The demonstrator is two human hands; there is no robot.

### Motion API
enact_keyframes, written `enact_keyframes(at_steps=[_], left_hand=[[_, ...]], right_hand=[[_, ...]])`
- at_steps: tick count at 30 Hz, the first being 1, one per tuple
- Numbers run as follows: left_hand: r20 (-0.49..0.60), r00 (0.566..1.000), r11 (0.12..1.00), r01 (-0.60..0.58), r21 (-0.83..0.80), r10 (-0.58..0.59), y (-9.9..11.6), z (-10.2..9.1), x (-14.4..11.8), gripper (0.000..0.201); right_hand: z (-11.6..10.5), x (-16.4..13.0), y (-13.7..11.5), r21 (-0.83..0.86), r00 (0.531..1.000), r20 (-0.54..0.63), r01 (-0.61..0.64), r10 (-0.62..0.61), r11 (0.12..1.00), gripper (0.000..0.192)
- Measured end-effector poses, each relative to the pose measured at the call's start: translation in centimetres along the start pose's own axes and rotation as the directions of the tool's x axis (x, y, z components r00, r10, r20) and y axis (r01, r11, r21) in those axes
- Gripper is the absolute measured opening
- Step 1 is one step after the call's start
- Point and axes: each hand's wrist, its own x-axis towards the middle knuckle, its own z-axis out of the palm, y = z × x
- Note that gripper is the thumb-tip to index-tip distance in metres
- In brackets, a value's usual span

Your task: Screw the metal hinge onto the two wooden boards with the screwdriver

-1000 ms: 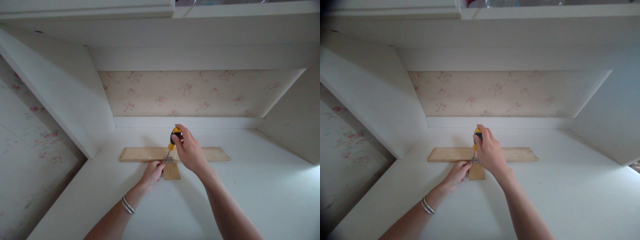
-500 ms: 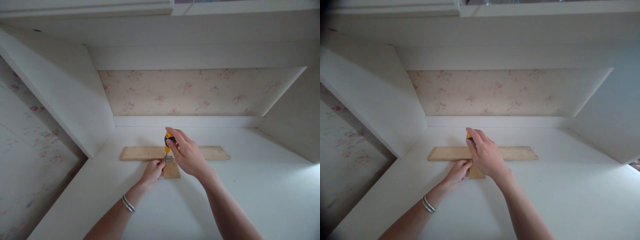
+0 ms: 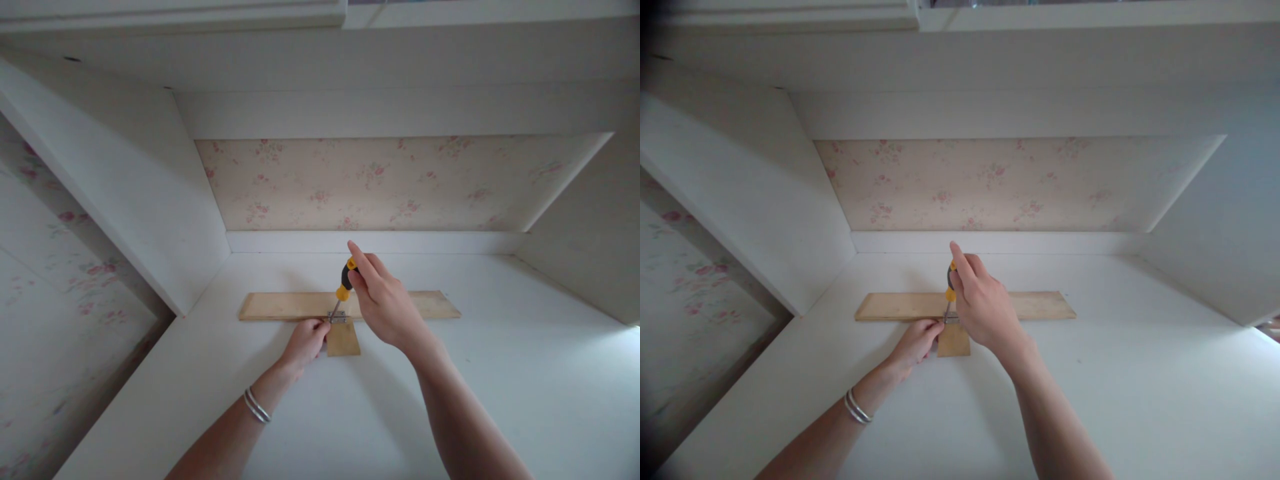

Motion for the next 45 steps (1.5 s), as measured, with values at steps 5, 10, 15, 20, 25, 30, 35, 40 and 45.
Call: enact_keyframes(at_steps=[5,10,15,20,25,30,35,40,45], left_hand=[[0.007,1.0,1.0,-0.004,0.006,0.004,0.0,0.0,0.0,0.031],[0.016,1.0,1.0,0.01,0.008,-0.01,0.1,0.1,0.0,0.033],[-0.004,1.0,1.0,-0.016,0.008,0.016,-0.2,0.2,0.2,0.033],[-0.004,1.0,0.999,-0.015,0.028,0.016,-0.1,0.2,0.2,0.033],[-0.003,1.0,1.0,-0.014,0.021,0.014,0.0,0.1,0.0,0.032],[-0.012,0.999,0.999,-0.03,0.018,0.03,-0.2,0.2,0.0,0.032],[-0.008,1.0,0.999,-0.027,0.039,0.027,-0.1,0.2,0.1,0.031],[-0.026,0.999,0.997,-0.018,0.078,0.02,-0.1,0.2,0.2,0.031],[-0.038,0.999,0.998,-0.027,0.064,0.029,-0.5,0.3,0.5,0.031]], right_hand=[[-0.7,-0.2,0.4,0.025,0.996,0.076,0.044,-0.046,0.999,0.054],[-1.0,-0.2,0.2,0.019,0.996,0.067,0.063,-0.064,0.998,0.053],[0.2,-0.1,-0.9,0.004,1.0,-0.027,0.013,-0.013,1.0,0.043],[2.0,0.0,-1.3,0.051,0.997,-0.079,0.024,-0.02,0.998,0.043],[2.6,0.0,-1.2,0.138,0.989,-0.148,0.003,0.018,0.99,0.039],[2.4,0.2,-1.2,0.108,0.984,-0.178,0.001,0.019,0.994,0.038],[2.6,0.3,-0.8,0.096,0.973,-0.232,0.002,0.021,0.995,0.037],[2.3,0.2,-1.0,0.061,0.982,-0.185,0.056,-0.044,0.997,0.044],[1.7,0.6,-1.5,-0.065,0.975,-0.214,-0.076,0.06,0.995,0.035]])
